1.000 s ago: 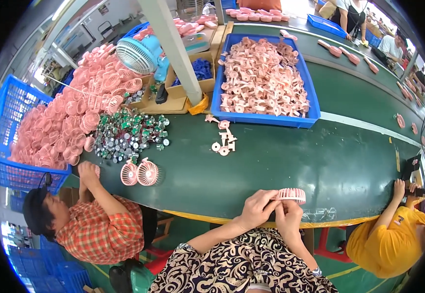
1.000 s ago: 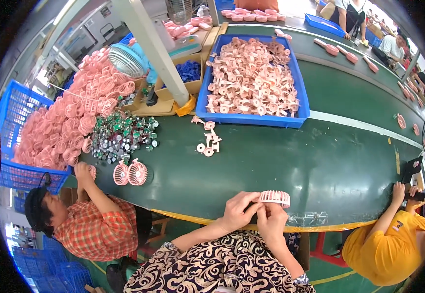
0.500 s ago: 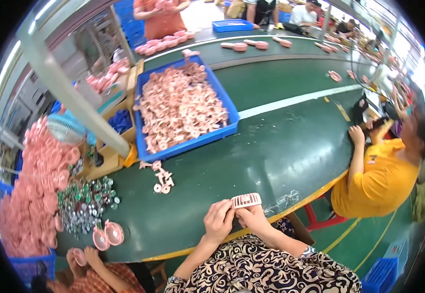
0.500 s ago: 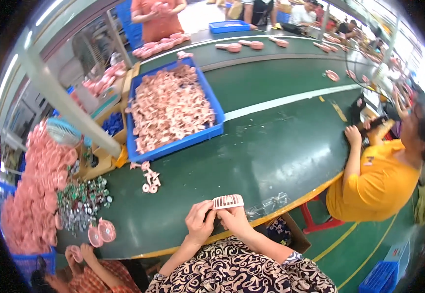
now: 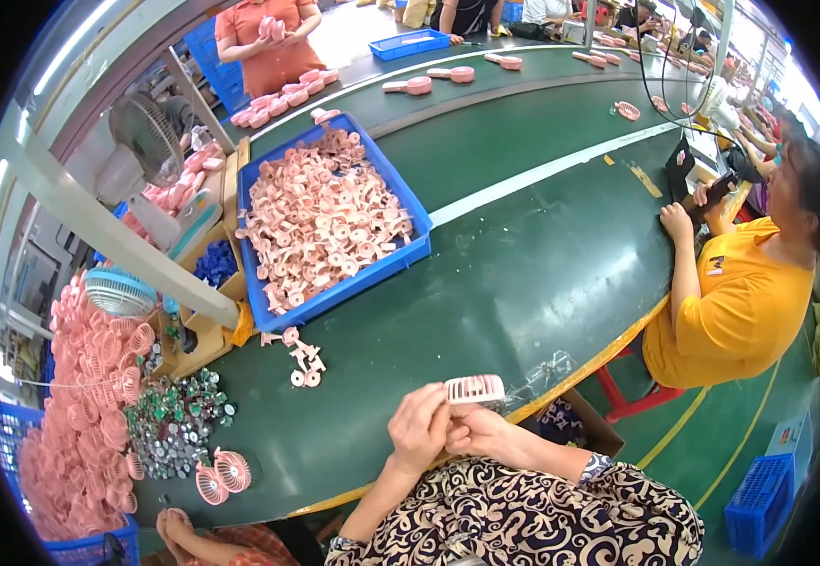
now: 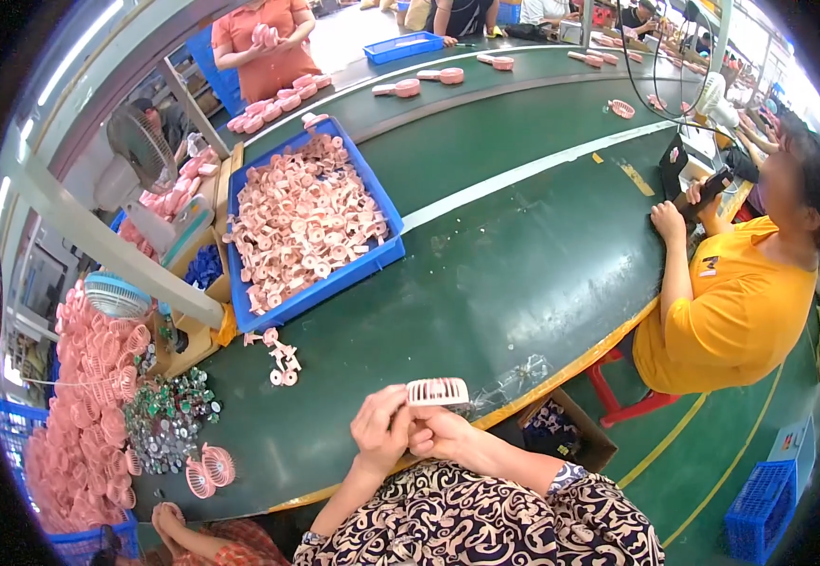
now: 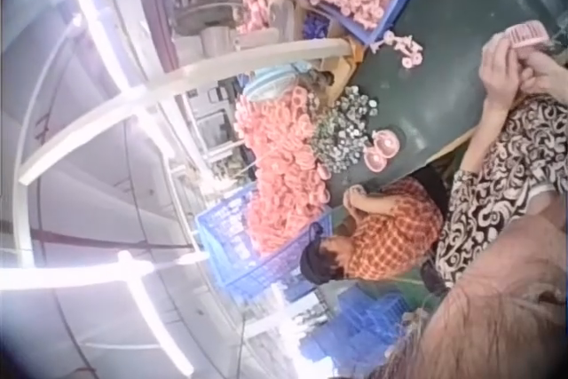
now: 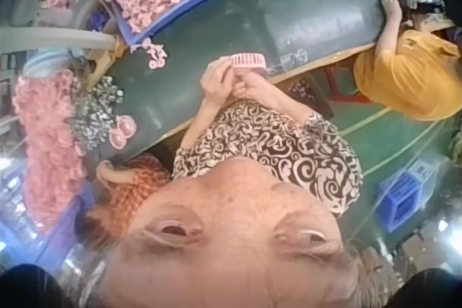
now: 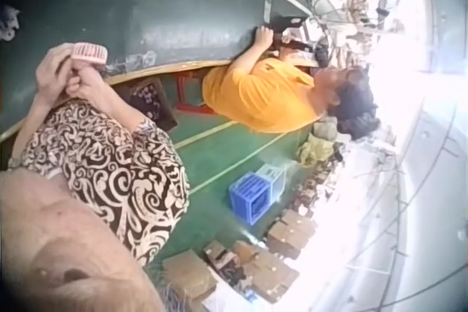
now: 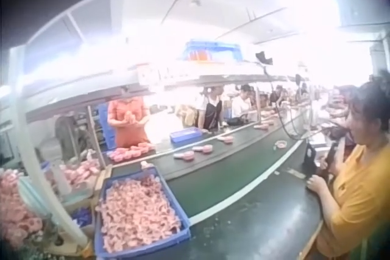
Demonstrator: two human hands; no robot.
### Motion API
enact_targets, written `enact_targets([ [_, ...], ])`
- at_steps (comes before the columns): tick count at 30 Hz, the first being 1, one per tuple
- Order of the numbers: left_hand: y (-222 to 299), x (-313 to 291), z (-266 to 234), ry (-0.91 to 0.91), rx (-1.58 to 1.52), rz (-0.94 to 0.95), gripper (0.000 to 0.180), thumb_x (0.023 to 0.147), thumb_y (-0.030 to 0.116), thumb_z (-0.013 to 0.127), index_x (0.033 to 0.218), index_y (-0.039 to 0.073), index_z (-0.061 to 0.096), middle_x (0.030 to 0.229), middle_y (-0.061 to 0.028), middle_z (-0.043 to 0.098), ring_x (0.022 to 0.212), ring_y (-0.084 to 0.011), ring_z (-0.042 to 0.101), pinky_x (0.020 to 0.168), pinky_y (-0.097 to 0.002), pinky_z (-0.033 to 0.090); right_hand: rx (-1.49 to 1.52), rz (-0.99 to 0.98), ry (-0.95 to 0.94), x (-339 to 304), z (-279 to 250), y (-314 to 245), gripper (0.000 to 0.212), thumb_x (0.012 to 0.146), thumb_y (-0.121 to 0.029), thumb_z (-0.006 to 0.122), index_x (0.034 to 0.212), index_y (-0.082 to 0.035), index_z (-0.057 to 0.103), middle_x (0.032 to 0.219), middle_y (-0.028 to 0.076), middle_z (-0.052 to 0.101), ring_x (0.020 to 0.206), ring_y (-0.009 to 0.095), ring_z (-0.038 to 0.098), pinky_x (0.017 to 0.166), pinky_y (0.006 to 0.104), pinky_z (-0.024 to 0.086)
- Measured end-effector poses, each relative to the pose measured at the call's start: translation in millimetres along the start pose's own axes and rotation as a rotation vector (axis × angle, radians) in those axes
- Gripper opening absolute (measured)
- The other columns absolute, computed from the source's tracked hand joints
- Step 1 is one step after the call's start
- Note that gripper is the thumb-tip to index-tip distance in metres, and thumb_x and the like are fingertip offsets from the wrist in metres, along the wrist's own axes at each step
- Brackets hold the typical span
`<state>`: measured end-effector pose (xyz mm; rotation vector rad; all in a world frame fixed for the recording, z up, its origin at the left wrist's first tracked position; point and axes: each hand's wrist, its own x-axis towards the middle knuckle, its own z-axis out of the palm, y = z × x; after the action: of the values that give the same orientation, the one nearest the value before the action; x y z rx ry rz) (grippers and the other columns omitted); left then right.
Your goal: The person assembles mini fan parts by attaching plastic mounting pieces into circular fan grills by hand and setting the assembled parts along the conveyor table.
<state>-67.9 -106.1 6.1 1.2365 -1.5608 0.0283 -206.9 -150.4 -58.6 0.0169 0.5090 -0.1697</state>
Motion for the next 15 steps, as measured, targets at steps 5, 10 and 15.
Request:
enact_targets([
  [5,-4.9,-7.0,-1.6,0.065,-0.135,-0.465,0.021,0.092,0.001,0.075,0.111,-0.001,0.069,0.096,-0.0117,0.074,0.082,-0.0161,0.070,0.074,-0.0301,0.057,-0.875,-0.095,0.050,-15.2,28.6,-4.4,0.018,0.095,-0.019,0.060,0.085,-0.006,0.068,0.067,0.000,0.058,0.051,0.013,0.050,0.047,0.0275,0.038],
  [10,-35.3,-3.1,-32.2,-0.001,-0.171,-0.732,0.026,0.097,0.010,0.071,0.120,-0.001,0.066,0.083,-0.0045,0.071,0.068,-0.0082,0.061,0.061,-0.0264,0.049,-1.904,-0.400,-0.073,-56.4,51.3,-68.7,0.016,0.086,-0.018,0.071,0.092,-0.004,0.077,0.086,0.014,0.076,0.075,0.025,0.072,0.075,0.0383,0.058],
  [15,-45.4,-9.3,-62.9,-0.252,-0.050,-0.875,0.032,0.100,0.018,0.069,0.121,-0.005,0.064,0.075,-0.0053,0.068,0.066,-0.0072,0.058,0.060,-0.0277,0.046,-0.911,-1.162,0.414,-58.8,83.8,-130.9,0.035,0.109,-0.028,0.057,0.086,-0.005,0.069,0.065,-0.002,0.056,0.053,0.006,0.049,0.047,0.0248,0.037],
])
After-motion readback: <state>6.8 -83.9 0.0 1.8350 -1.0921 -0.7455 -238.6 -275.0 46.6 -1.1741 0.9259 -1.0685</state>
